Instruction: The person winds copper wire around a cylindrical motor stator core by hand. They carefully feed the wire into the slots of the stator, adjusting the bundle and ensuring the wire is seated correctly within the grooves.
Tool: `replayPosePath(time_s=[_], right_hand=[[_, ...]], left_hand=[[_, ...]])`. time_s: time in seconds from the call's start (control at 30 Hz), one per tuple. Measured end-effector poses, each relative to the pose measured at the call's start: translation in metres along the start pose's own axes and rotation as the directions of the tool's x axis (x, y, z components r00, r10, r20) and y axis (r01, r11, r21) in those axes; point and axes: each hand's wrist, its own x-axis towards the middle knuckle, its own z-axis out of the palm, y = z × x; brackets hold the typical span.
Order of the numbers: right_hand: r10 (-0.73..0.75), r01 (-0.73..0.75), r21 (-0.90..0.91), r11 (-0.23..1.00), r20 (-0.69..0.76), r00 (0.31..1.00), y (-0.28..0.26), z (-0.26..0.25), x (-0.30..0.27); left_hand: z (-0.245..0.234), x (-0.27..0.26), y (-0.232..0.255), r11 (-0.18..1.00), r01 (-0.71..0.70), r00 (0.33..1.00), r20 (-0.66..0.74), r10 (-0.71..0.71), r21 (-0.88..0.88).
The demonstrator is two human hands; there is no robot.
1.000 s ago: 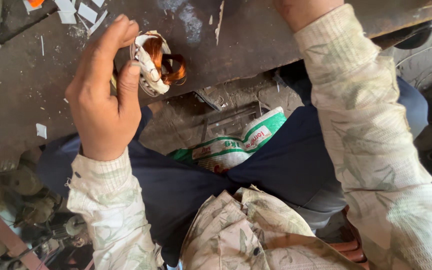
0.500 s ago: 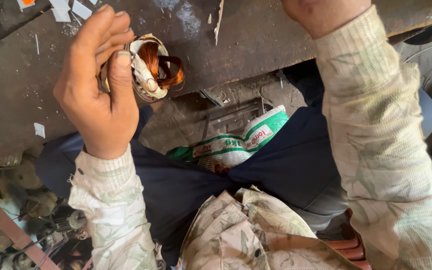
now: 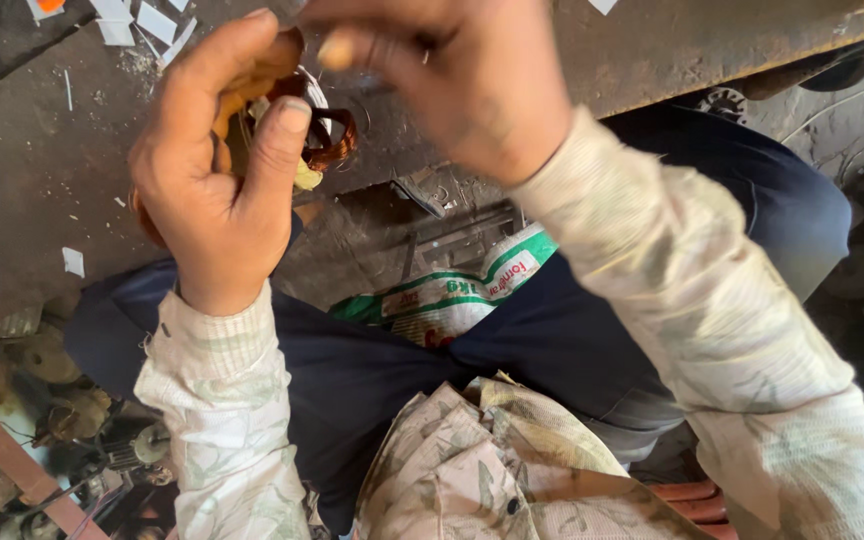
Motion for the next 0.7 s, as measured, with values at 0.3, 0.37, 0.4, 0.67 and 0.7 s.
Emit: replayPosePath(time_s=[0.3, 0.37, 0.4, 0.67, 0.7], right_hand=[[-0.424, 0.468, -0.331, 0.82, 0.198, 0.884, -0.003, 0.0, -0.01], [-0.472, 0.51, -0.479, 0.714, 0.209, 0.856, -0.006, -0.002, -0.012], [-0.507, 0.547, -0.519, 0.657, 0.233, 0.83, -0.008, -0.002, -0.013], [-0.575, 0.647, -0.641, 0.413, 0.368, 0.731, -0.004, 0.008, -0.015], [-0.581, 0.655, -0.609, 0.447, 0.36, 0.73, -0.003, 0.009, -0.016]], left_hand=[[0.002, -0.006, -0.006, 0.972, 0.08, 0.994, -0.057, -0.095, -0.22], [0.003, -0.007, -0.005, 0.974, 0.076, 0.995, -0.042, -0.087, -0.214], [0.004, -0.008, -0.004, 0.975, 0.076, 0.996, -0.037, -0.086, -0.206], [0.006, -0.013, -0.005, 0.948, 0.187, 0.959, -0.159, -0.233, -0.259], [0.007, -0.011, -0.005, 0.937, 0.199, 0.952, -0.171, -0.255, -0.288]])
